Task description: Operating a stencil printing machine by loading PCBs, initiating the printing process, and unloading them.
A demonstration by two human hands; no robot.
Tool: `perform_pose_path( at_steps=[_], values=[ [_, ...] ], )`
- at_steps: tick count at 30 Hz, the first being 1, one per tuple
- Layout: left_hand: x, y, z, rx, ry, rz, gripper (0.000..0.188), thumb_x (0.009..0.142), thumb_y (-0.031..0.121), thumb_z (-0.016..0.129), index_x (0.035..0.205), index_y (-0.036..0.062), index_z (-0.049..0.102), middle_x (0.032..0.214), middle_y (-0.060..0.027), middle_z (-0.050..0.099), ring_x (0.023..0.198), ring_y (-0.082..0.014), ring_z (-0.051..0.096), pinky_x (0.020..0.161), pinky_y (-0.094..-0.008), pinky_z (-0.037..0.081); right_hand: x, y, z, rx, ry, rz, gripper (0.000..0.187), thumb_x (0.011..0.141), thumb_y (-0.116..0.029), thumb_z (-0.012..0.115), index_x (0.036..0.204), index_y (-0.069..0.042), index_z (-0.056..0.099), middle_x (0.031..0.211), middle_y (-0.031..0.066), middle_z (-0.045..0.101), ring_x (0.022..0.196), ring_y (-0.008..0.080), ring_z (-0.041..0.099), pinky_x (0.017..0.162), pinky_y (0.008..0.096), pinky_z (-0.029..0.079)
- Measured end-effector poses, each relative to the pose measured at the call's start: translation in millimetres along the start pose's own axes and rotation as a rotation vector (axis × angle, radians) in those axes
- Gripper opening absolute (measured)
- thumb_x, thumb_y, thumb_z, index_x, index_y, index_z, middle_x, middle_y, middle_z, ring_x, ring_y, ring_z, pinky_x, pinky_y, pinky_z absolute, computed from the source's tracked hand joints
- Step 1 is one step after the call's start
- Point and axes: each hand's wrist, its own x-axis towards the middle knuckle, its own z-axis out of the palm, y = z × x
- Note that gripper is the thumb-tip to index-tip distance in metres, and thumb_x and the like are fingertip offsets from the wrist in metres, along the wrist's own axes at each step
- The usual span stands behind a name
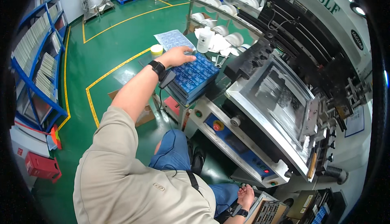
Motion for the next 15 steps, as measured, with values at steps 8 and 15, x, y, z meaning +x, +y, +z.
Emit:
perform_pose_path(
  at_steps=[8,15],
  values=[
    [17,-112,-56,-0.102,0.505,-0.264,0.061,0.081,0.038,0.076,0.132,0.0073,0.062,0.126,-0.0204,0.066,0.118,-0.035,0.062,0.1,-0.041,0.05,3,5,-24,-0.073,0.003,-0.005,0.014,0.101,-0.024,0.056,0.107,-0.013,0.061,0.077,0.0017,0.065,0.066,0.0199,0.065,0.055,0.0351,0.054],
    [-16,-183,-11,-0.21,0.459,-0.31,0.104,0.072,0.033,0.084,0.157,0.0136,0.027,0.128,-0.0181,0.066,0.119,-0.0341,0.062,0.104,-0.0416,0.047,7,15,-14,-0.137,0.013,0.045,0.013,0.101,-0.024,0.055,0.107,-0.014,0.061,0.078,0.0022,0.065,0.066,0.019,0.066,0.055,0.0352,0.055]
  ],
)
